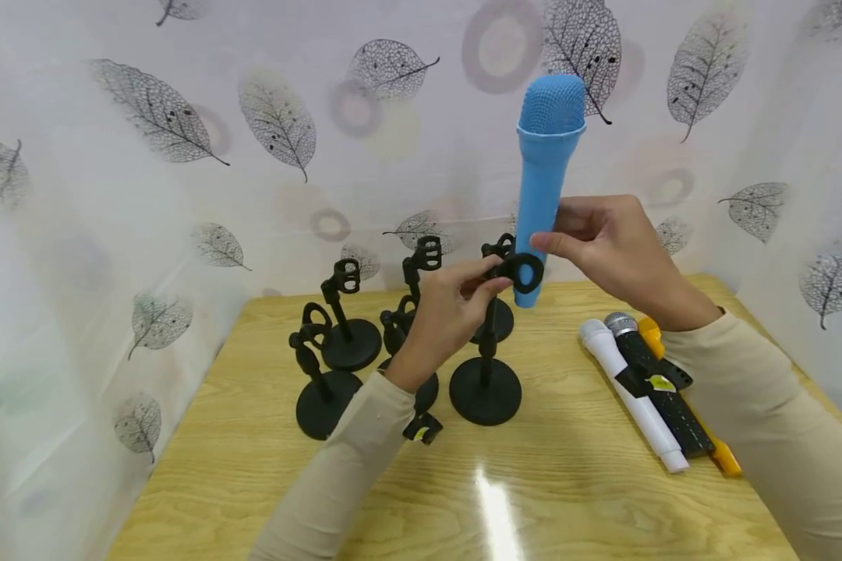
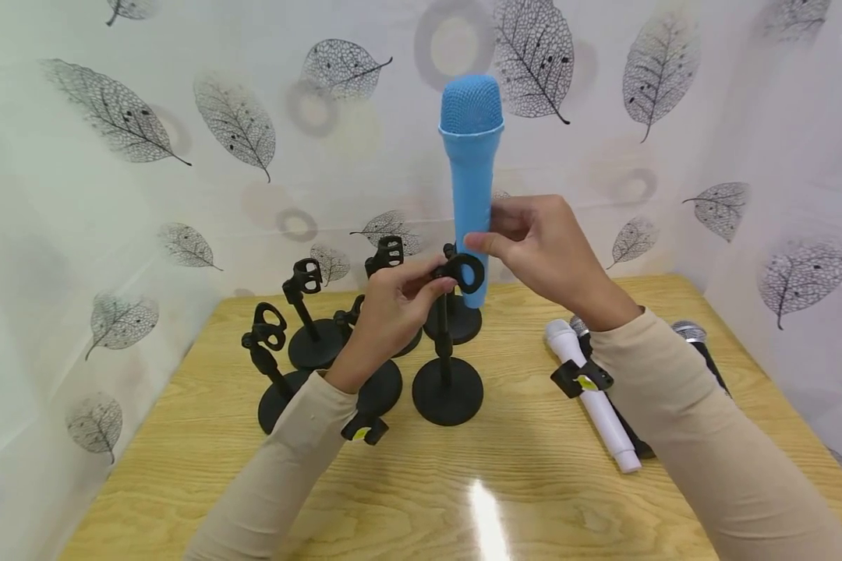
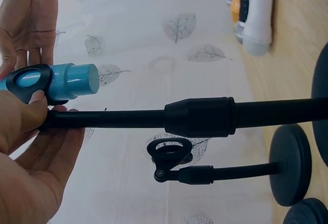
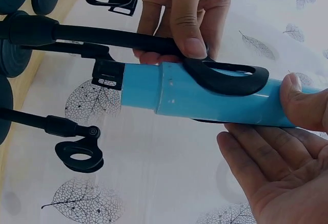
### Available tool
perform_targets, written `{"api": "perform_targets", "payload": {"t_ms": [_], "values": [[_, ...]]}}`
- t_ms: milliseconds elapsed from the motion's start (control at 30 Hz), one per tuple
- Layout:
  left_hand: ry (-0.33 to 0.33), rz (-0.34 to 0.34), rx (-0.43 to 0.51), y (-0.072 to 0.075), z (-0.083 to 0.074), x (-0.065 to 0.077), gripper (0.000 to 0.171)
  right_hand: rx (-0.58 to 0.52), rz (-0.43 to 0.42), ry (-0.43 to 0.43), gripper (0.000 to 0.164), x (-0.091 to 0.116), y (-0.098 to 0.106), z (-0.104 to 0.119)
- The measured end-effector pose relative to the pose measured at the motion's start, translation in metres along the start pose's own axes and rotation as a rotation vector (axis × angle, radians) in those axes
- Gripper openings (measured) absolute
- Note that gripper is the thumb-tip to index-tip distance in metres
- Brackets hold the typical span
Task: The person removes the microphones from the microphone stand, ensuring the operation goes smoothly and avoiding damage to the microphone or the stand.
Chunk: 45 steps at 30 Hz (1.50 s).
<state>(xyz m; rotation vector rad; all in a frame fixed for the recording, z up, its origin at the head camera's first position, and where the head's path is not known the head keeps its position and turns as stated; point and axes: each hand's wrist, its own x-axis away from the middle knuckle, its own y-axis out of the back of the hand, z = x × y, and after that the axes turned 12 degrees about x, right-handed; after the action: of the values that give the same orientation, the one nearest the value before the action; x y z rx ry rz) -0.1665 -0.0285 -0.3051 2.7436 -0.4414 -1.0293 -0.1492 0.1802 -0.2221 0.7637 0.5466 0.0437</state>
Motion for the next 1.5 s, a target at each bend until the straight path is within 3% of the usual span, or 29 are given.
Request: {"api": "perform_targets", "payload": {"t_ms": [433, 800, 1200, 1500], "values": [[-0.017, -0.003, -0.012, -0.001, -0.001, 0.0, 0.033, 0.031, -0.031, 0.023, 0.03, -0.004, 0.009, 0.007], [-0.033, 0.0, -0.021, 0.0, -0.002, 0.0, 0.032, -0.094, -0.052, 0.049, 0.034, -0.008, 0.016, 0.013], [-0.034, -0.018, -0.079, 0.003, -0.004, 0.001, 0.034, -0.146, -0.195, 0.063, 0.037, -0.01, 0.036, 0.023], [-0.001, -0.02, -0.068, 0.006, -0.005, 0.001, 0.034, -0.36, -0.193, 0.03, 0.04, -0.003, 0.048, 0.01]]}}
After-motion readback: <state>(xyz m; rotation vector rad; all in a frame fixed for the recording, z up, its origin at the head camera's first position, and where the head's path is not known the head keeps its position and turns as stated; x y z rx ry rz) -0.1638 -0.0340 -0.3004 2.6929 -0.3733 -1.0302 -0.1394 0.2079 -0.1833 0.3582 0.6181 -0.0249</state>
